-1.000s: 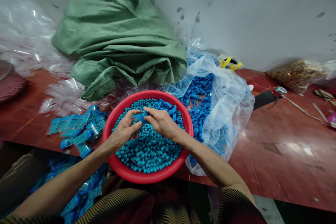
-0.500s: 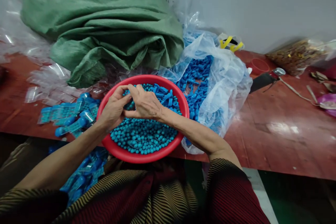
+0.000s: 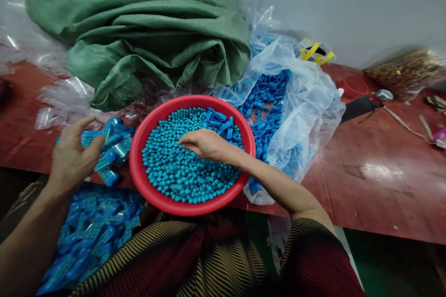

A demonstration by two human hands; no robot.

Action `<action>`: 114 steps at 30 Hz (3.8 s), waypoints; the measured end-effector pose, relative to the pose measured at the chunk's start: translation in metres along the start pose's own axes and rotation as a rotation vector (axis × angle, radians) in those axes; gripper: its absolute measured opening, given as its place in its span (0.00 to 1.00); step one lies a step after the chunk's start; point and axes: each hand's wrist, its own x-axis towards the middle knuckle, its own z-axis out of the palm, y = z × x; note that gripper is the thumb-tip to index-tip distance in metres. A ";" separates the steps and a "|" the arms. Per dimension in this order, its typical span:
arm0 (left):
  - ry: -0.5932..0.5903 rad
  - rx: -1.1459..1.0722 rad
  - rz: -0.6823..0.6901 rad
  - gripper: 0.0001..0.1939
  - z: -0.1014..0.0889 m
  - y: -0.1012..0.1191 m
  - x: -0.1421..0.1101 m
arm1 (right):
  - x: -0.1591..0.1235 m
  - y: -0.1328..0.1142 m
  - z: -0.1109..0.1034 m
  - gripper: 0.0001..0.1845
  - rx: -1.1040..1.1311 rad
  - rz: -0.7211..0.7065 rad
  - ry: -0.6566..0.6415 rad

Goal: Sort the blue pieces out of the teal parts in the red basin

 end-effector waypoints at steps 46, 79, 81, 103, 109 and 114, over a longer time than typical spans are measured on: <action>-0.537 -0.599 -0.170 0.19 0.108 0.072 0.023 | 0.022 0.016 -0.004 0.13 0.567 0.323 0.147; -0.577 -0.584 -0.460 0.20 0.105 0.047 0.022 | 0.042 0.034 0.016 0.18 -0.417 0.530 -0.148; -0.571 -0.568 -0.466 0.17 0.106 0.046 0.021 | 0.040 0.031 0.014 0.15 -0.415 0.517 -0.176; -0.732 -0.846 -0.304 0.24 0.102 0.049 0.015 | 0.019 0.018 0.014 0.18 0.181 0.044 0.258; -0.692 -0.838 -0.274 0.26 0.103 0.054 0.012 | 0.018 0.011 0.022 0.14 0.477 0.207 0.361; -0.609 -0.778 -0.229 0.30 0.103 0.064 0.006 | 0.018 0.008 0.023 0.04 0.681 0.309 0.385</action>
